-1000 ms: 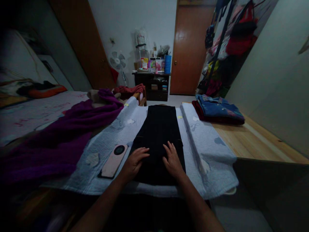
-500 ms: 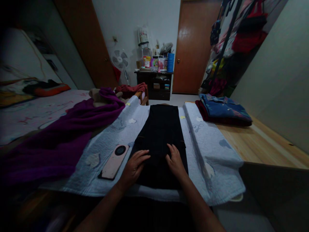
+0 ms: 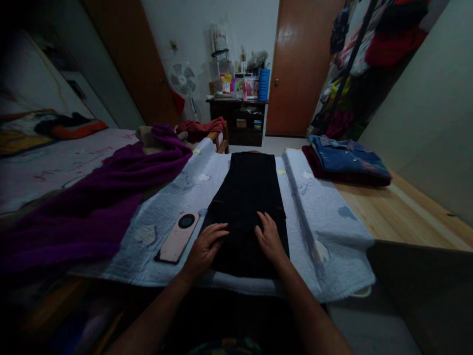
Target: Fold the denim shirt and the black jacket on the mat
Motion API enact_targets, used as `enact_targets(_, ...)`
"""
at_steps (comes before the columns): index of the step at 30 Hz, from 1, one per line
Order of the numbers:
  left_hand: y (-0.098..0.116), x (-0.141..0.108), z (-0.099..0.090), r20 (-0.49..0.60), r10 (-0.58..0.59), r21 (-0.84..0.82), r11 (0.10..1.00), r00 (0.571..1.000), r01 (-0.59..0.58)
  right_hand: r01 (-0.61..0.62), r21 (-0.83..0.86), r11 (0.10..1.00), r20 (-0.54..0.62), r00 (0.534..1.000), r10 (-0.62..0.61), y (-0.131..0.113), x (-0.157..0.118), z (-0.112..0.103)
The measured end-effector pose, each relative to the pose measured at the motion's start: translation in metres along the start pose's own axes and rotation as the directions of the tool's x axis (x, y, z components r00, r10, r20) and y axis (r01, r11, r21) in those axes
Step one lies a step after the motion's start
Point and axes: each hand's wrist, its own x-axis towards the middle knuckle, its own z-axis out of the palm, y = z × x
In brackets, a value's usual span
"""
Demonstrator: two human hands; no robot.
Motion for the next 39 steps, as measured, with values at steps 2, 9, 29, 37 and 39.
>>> enact_targets(2, 0.0, -0.001, 0.002, 0.006, -0.018, 0.019, 1.0, 1.0, 0.018, -0.002, -0.002, 1.0, 0.002, 1.0, 0.002, -0.001, 0.001, 0.0)
enact_targets(9, 0.005, 0.001, 0.005, 0.139, 0.107, 0.302, 0.942, 0.984, -0.145, -0.01, -0.02, 1.0, 0.023, 1.0, 0.011, -0.003, 0.001, -0.002)
enact_targets(29, 0.013, 0.099, 0.002, 0.226, -0.129, 0.343, 0.938, 0.966, 0.045, 0.171, -0.348, 0.922, 0.117, 0.983, -0.138, -0.029, 0.147, -0.002)
enact_targets(37, -0.071, 0.125, 0.069, 0.137, -0.188, 0.63, 0.774, 0.972, 0.061, 0.285, -0.424, 0.86, 0.32, 0.935, -0.152, -0.007, 0.189, 0.022)
enact_targets(39, -0.08, 0.118, 0.075, 0.146, -0.181, 0.647, 0.761, 0.972, 0.045, 0.313, -0.428, 0.848, 0.349, 0.923, -0.164, 0.0, 0.195, 0.026)
